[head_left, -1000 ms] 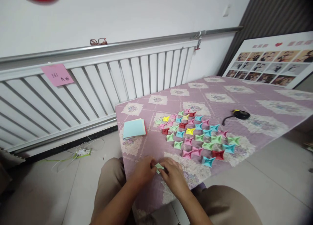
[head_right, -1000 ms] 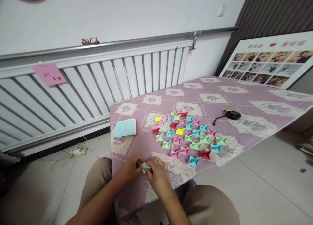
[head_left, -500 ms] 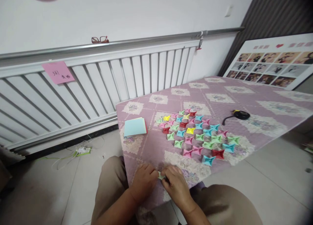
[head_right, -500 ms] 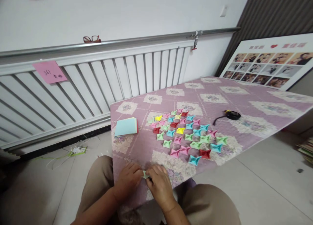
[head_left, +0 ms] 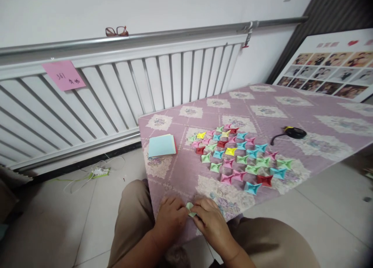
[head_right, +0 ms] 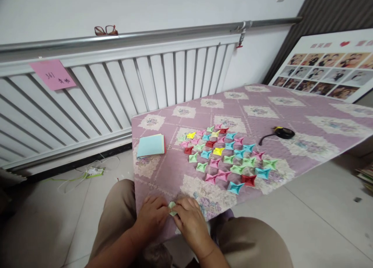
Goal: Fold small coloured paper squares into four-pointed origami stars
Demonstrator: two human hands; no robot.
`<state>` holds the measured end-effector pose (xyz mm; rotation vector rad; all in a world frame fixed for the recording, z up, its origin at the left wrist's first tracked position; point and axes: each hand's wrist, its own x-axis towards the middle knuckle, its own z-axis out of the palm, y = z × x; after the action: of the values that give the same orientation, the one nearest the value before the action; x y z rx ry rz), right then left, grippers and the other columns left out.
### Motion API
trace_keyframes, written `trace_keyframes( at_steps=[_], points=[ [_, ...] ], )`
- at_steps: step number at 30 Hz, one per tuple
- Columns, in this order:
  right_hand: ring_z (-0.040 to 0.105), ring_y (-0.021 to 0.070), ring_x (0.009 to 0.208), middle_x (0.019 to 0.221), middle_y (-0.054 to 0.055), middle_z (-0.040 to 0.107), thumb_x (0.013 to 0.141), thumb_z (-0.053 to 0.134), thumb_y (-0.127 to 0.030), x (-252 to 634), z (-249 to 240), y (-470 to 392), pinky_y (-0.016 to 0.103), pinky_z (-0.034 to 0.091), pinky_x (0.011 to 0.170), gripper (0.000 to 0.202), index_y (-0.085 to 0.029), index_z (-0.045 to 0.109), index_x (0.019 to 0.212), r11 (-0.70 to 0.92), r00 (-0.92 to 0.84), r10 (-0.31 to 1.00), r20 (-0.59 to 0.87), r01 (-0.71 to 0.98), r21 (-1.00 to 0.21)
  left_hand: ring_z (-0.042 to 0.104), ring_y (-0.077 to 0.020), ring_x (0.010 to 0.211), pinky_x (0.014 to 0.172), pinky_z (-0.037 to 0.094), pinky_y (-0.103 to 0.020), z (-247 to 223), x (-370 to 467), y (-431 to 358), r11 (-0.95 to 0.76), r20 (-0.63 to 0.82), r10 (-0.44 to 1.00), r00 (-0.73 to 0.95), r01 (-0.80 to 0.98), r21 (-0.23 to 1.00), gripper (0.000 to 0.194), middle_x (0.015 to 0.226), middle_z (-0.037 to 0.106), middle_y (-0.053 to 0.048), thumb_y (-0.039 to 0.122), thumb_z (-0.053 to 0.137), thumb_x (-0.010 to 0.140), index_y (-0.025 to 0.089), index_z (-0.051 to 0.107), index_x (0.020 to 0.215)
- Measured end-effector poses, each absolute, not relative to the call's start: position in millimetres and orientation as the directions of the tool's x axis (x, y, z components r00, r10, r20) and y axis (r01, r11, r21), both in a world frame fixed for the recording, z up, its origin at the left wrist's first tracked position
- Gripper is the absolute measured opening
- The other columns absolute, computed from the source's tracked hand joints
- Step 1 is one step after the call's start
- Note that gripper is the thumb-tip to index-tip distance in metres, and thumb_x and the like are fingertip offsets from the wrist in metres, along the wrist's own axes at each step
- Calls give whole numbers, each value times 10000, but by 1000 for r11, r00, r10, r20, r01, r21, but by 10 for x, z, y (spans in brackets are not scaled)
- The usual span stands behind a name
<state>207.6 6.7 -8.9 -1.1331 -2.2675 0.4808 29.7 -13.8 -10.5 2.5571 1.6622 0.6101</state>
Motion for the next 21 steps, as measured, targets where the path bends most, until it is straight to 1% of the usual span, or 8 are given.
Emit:
trace_keyframes(
  at_steps=[4,9,16,21],
  points=[
    [531,203,863,897,25,608,727,640,-58,2099,-104,78,347,400,776,225,-231,627,869,571,-500,815,292,610,-549,512,-176,816,745,298,-350,-68,304,-165,-390,260,911,319,870,301,98,824,616,17,205,605,836,221,606,739],
    [533,202,856,886,23,616,762,641,-80,2106,-94,96,353,390,776,180,-234,635,854,562,-503,819,277,602,-567,508,-188,851,772,307,-362,-65,318,-186,-356,248,929,275,848,394,22,875,616,14,215,619,819,236,618,819],
    [537,188,842,867,8,616,778,656,-111,2142,-60,135,339,374,762,142,-238,625,834,553,-511,820,259,587,-591,495,-189,844,768,305,-361,-48,325,-169,-322,210,944,253,839,439,88,852,611,6,193,575,834,235,626,777],
    [534,185,821,819,6,604,828,624,-175,2147,-64,152,332,365,748,66,-229,610,792,530,-491,837,240,620,-578,493,-190,849,775,302,-364,-20,322,-141,-268,161,963,215,821,504,111,842,607,2,192,561,835,228,624,751]
  ],
)
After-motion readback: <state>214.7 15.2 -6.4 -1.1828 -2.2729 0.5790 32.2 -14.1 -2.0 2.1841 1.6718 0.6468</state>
